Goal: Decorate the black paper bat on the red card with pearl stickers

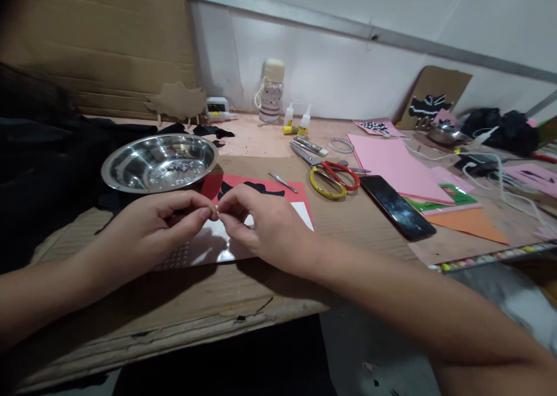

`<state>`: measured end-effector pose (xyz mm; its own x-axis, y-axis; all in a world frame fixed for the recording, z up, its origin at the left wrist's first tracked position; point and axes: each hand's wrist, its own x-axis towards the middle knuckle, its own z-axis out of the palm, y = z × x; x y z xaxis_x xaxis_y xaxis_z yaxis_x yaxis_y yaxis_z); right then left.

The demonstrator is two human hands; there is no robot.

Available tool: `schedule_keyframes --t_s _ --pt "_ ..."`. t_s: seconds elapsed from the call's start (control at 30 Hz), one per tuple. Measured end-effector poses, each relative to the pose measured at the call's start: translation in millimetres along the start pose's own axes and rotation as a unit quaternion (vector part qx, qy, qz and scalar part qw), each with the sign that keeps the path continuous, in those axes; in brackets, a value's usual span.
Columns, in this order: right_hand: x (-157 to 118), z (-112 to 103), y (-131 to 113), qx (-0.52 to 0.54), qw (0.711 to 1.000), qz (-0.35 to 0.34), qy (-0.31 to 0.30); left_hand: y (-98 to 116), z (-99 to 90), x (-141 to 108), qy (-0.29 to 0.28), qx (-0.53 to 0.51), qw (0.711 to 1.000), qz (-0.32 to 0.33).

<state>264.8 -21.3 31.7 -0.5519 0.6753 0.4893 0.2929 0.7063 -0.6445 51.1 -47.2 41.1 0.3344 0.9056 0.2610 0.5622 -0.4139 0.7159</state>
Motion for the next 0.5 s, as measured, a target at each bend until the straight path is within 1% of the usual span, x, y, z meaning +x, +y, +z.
schedule_keyframes --t_s 0.13,0.3,0.37,0.5 --pt "2.6 -5.5 4.4 -0.020 1.000 0.015 -0.017 -0.2 -1.6 -1.8 -0.015 -0.016 1.000 -0.011" --pt "4.1 -12.3 11.4 -0.078 0.996 -0.014 -0.049 -7.7 -3.6 2.3 -0.037 -0.021 0.998 -0.048" --pt "3.8 -12.8 13.2 -0.096 0.993 -0.026 -0.064 -10.9 -4.5 5.3 -0.049 0.002 0.997 -0.060" --pt "2.7 -9.0 16.0 -0.116 0.986 -0.054 -0.105 -13.8 -4.3 9.6 -0.092 0.096 0.987 -0.096"
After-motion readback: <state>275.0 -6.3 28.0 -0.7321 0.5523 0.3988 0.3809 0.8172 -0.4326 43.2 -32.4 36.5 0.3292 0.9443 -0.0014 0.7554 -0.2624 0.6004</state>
